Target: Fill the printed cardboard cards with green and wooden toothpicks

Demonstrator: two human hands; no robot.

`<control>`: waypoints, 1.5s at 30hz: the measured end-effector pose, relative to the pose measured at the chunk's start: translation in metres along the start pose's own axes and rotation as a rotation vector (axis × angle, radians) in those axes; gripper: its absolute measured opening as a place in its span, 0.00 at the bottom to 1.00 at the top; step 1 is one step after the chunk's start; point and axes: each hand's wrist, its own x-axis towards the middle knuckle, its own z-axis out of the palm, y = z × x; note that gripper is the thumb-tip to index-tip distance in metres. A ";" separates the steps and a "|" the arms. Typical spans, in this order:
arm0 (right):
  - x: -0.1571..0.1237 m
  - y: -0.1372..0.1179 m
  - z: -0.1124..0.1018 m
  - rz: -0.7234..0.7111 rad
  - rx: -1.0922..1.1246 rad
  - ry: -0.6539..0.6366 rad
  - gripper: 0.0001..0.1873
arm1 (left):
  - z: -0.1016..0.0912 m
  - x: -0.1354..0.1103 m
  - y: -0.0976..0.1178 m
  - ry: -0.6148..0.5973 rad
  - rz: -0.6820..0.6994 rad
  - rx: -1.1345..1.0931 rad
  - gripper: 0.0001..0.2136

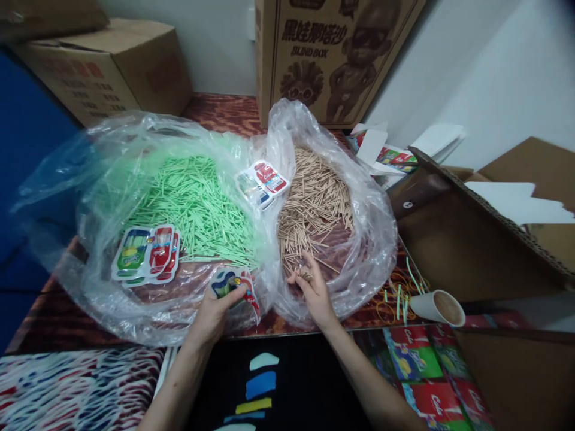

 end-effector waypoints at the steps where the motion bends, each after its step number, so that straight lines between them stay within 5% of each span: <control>1: 0.000 -0.001 0.000 0.012 0.032 0.000 0.29 | 0.000 0.000 0.000 -0.004 -0.001 -0.003 0.15; 6: 0.010 -0.013 -0.002 -0.029 0.084 0.062 0.32 | 0.001 -0.002 0.001 -0.002 -0.036 -0.026 0.15; 11: 0.020 -0.014 -0.006 -0.043 0.026 0.043 0.09 | 0.001 -0.005 0.001 0.002 -0.044 -0.026 0.16; 14: 0.020 -0.014 -0.007 -0.082 -0.072 0.060 0.03 | -0.002 -0.006 -0.004 0.011 -0.035 -0.004 0.15; 21: 0.008 -0.001 -0.004 -0.075 -0.215 0.041 0.10 | -0.004 0.000 -0.016 0.219 0.088 0.073 0.15; 28: 0.005 0.008 -0.006 -0.136 -0.285 -0.014 0.07 | 0.001 -0.002 -0.008 0.195 0.174 0.268 0.13; 35: 0.005 0.010 -0.006 -0.138 -0.318 -0.044 0.08 | -0.012 0.012 -0.016 0.165 0.164 0.045 0.14; 45: 0.004 0.007 -0.003 -0.131 -0.286 -0.032 0.07 | -0.003 0.009 -0.011 0.116 0.157 0.133 0.14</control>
